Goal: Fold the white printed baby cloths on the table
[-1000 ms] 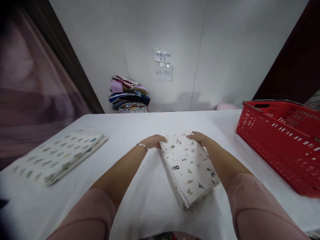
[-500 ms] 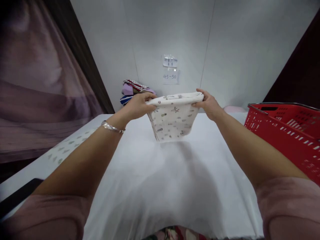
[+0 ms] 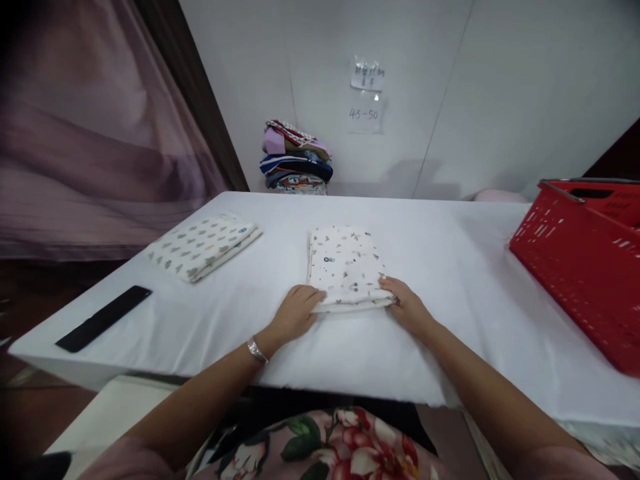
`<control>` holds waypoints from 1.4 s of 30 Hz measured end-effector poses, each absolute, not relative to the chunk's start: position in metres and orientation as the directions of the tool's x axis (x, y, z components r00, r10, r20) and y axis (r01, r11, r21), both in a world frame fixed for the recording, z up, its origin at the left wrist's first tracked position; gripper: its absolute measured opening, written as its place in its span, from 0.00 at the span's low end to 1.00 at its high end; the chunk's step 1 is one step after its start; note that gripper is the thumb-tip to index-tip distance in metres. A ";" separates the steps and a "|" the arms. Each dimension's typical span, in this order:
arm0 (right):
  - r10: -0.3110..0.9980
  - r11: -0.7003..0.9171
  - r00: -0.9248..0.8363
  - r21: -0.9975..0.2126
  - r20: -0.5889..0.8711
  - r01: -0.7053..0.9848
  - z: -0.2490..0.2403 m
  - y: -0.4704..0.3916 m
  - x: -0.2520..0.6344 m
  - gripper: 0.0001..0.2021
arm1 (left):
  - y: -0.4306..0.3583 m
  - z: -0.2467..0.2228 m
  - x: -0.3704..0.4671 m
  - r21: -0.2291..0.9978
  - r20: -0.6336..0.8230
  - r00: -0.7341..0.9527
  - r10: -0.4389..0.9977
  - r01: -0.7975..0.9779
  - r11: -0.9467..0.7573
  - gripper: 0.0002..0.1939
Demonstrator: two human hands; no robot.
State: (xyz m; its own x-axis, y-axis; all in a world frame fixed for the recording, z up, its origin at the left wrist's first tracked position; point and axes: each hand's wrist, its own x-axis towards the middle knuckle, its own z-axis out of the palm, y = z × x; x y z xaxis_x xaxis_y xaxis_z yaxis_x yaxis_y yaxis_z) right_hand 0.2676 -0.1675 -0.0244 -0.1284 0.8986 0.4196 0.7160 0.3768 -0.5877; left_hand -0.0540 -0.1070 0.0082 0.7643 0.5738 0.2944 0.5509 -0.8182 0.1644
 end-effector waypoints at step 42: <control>0.989 0.146 -0.091 -0.670 0.115 0.728 0.038 -0.095 0.207 0.16 | -0.111 0.035 -0.053 0.488 0.266 0.528 0.807 0.648 -0.585 0.13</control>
State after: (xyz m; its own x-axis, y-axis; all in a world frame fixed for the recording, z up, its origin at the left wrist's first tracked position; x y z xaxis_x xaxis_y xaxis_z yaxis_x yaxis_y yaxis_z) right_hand 0.2071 -0.0946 0.0383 -0.0914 0.9891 0.1155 0.7282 0.1455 -0.6697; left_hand -0.0527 -0.1112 0.0349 0.5277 0.8068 0.2657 0.6483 -0.5846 0.4877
